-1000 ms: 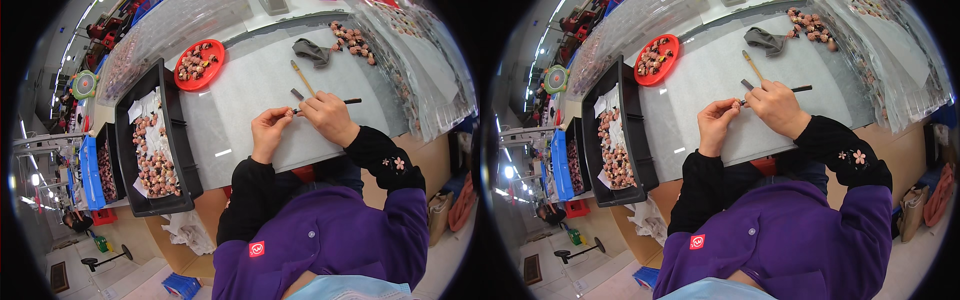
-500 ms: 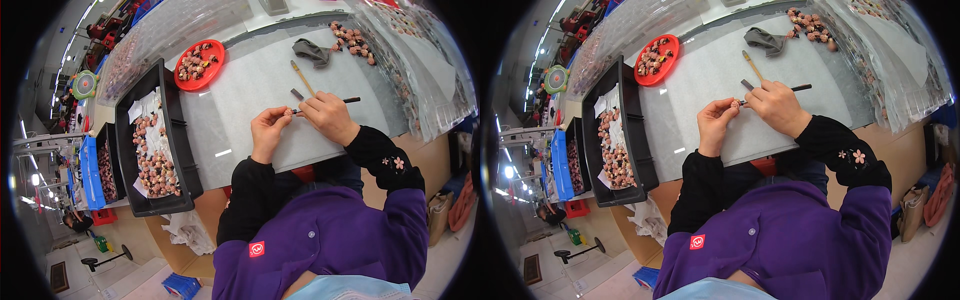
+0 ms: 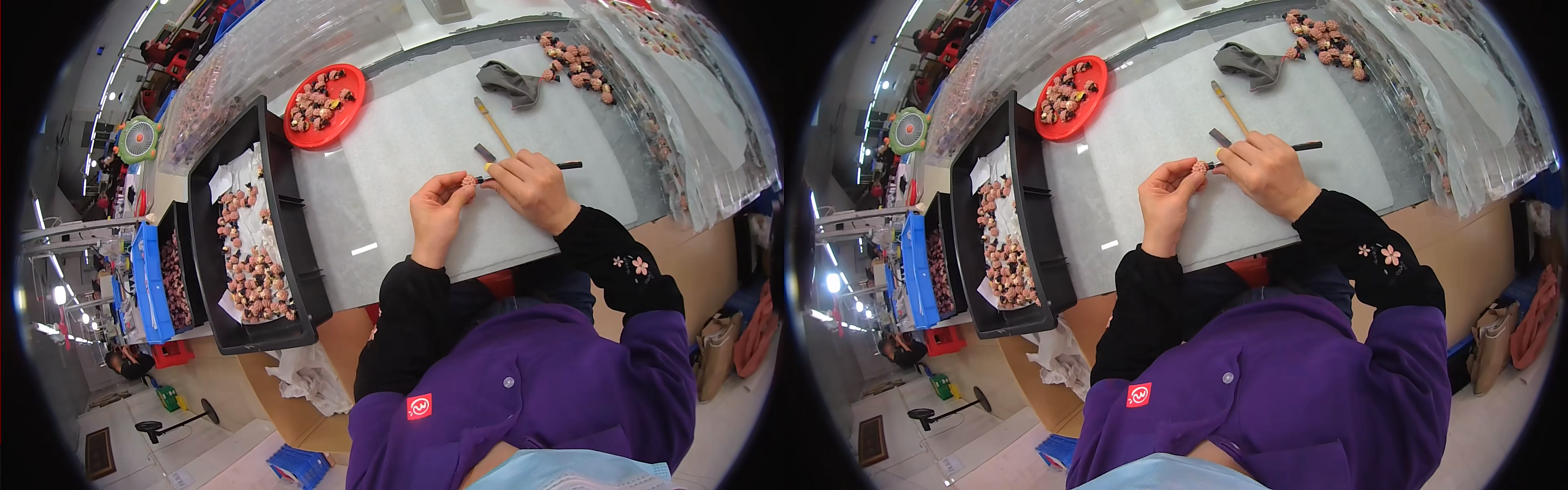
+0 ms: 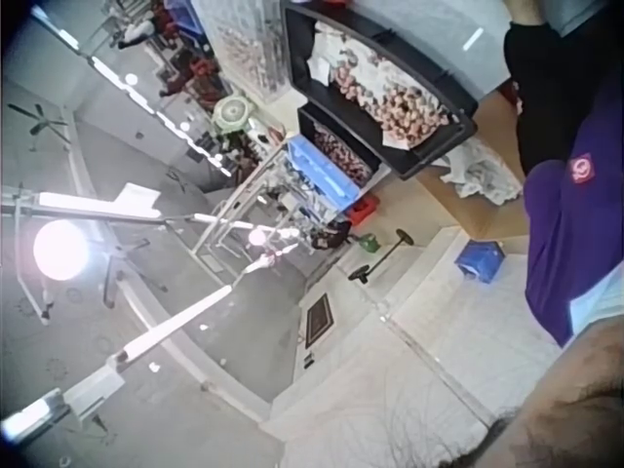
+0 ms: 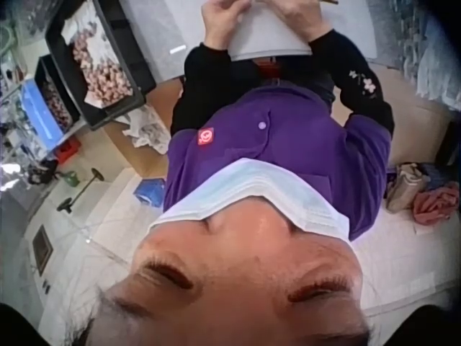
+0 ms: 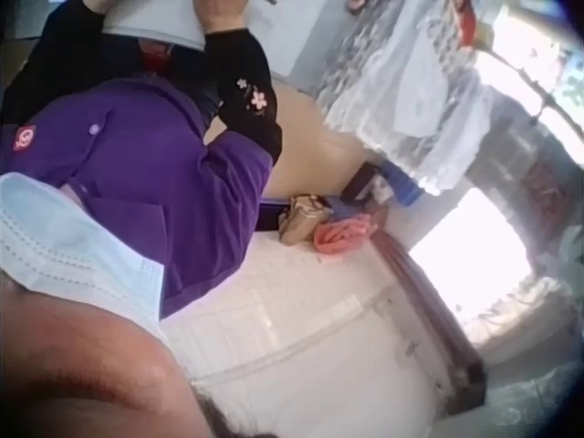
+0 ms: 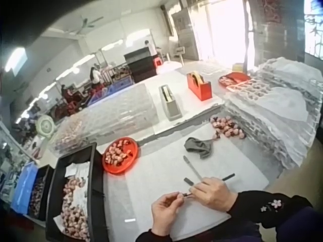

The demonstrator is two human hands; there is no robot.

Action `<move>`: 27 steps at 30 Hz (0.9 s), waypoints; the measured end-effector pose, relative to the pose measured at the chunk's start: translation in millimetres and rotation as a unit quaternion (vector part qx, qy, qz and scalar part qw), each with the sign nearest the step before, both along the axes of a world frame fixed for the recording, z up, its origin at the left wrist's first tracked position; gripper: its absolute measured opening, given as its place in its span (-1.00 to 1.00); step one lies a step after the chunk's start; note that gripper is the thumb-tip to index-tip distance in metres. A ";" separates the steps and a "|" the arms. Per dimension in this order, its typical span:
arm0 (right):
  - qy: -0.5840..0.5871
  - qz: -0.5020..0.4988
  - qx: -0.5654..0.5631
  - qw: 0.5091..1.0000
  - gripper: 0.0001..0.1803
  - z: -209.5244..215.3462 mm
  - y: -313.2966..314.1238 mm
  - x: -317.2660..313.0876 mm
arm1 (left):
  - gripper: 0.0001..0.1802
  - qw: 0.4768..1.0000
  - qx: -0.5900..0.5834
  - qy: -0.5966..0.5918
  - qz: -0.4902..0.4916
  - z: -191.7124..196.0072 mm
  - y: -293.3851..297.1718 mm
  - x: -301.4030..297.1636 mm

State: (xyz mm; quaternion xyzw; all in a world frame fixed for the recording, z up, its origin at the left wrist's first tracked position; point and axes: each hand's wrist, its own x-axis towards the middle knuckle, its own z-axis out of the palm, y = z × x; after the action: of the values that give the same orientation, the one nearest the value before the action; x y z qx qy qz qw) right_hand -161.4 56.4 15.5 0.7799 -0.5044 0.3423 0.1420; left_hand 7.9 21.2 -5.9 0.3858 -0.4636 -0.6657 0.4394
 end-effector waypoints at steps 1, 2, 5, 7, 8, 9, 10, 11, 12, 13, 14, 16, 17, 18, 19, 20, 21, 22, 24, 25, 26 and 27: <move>0.000 -0.004 -0.005 1.000 -0.75 -0.6 -0.2 0.2 | -0.78 1.000 -0.001 -0.002 0.002 -0.5 0.0 -0.5; 0.000 -0.007 -0.010 1.000 -0.76 -1.3 -0.1 0.2 | -0.78 1.000 0.000 -0.003 0.001 -0.6 -0.1 -0.7; -0.011 -0.002 0.006 1.000 -0.70 -4.3 0.9 -0.6 | -0.79 1.000 0.000 -0.007 0.001 -0.1 -0.2 -1.1; -0.015 -0.004 0.005 1.000 -0.70 -5.5 0.7 -0.8 | -0.79 1.000 -0.004 -0.016 0.003 1.4 0.3 -1.8; -0.018 -0.005 0.002 1.000 -0.70 -5.9 0.6 -0.7 | -0.79 1.000 -0.003 -0.016 0.002 1.2 0.2 -1.9; -0.019 -0.006 0.003 1.000 -0.70 -6.0 0.6 -0.6 | -0.79 1.000 -0.004 -0.017 0.003 0.8 0.2 -2.0; -0.020 -0.006 0.003 1.000 -0.70 -6.1 0.6 -0.6 | -0.79 1.000 -0.004 -0.018 0.004 0.4 0.1 -2.1; -0.020 -0.006 0.003 1.000 -0.71 -6.2 0.8 -0.6 | -0.79 1.000 -0.004 -0.019 0.004 0.0 0.1 -2.1; -0.021 -0.007 0.003 1.000 -0.71 -6.3 1.1 -0.7 | -0.79 1.000 -0.005 -0.018 0.004 -0.6 0.0 -2.0; -0.020 -0.005 0.006 1.000 -0.71 -6.4 1.3 -0.9 | -0.79 1.000 -0.007 -0.017 0.004 -1.2 -0.1 -1.9; -0.020 -0.002 0.010 1.000 -0.72 -6.5 1.4 -0.9 | -0.79 1.000 -0.007 -0.018 0.004 -1.5 -0.4 -1.7; -0.017 -0.006 0.005 1.000 -0.77 -5.9 1.5 0.1 | -0.79 1.000 -0.011 -0.021 0.001 -1.9 -0.9 -1.0; -0.013 -0.009 0.002 1.000 -0.81 -5.8 1.7 0.2 | -0.79 1.000 -0.011 -0.021 0.001 -1.4 -0.9 -1.0; -0.013 -0.010 0.002 1.000 -0.81 -6.3 1.9 0.0 | -0.79 1.000 -0.007 -0.019 0.001 -0.6 -0.9 -1.1; -0.014 -0.005 0.002 1.000 -0.82 -7.0 2.1 -0.2 | -0.79 1.000 -0.004 -0.017 0.002 -0.2 -0.8 -1.1; -0.015 -0.001 0.001 1.000 -0.83 -7.5 2.2 -0.4 | -0.79 1.000 -0.004 -0.017 0.002 -0.2 -0.9 -1.0; -0.015 -0.001 0.001 1.000 -0.83 -7.8 2.2 -0.6 | -0.79 1.000 -0.006 -0.017 0.001 -0.4 -1.0 -1.0; -0.011 -0.005 -0.002 1.000 -0.82 -8.0 2.1 -0.9 | -0.79 1.000 -0.007 -0.018 0.000 -0.6 -1.1 -0.9; -0.008 -0.009 -0.006 1.000 -0.82 -7.4 2.1 -1.3 | -0.79 1.000 -0.007 -0.017 -0.001 -0.8 -1.1 -0.8; -0.010 -0.008 -0.004 1.000 -0.78 -6.3 2.5 -1.5 | -0.79 1.000 -0.006 -0.016 -0.002 -0.9 -1.1 -0.8; -0.013 -0.008 -0.001 1.000 -0.73 -5.7 2.8 -1.6 | -0.79 1.000 -0.006 -0.016 -0.002 -1.2 -1.1 -0.8; -0.013 -0.008 -0.001 1.000 -0.73 -5.8 2.8 -1.5 | -0.78 1.000 -0.007 -0.014 -0.003 -1.4 -1.1 -0.8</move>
State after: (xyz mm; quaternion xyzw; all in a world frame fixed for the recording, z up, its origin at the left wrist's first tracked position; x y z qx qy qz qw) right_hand -162.9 59.2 9.7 0.7709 -0.5123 0.3520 0.1391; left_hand 7.1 20.1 -7.3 0.3904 -0.4752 -0.6586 0.4336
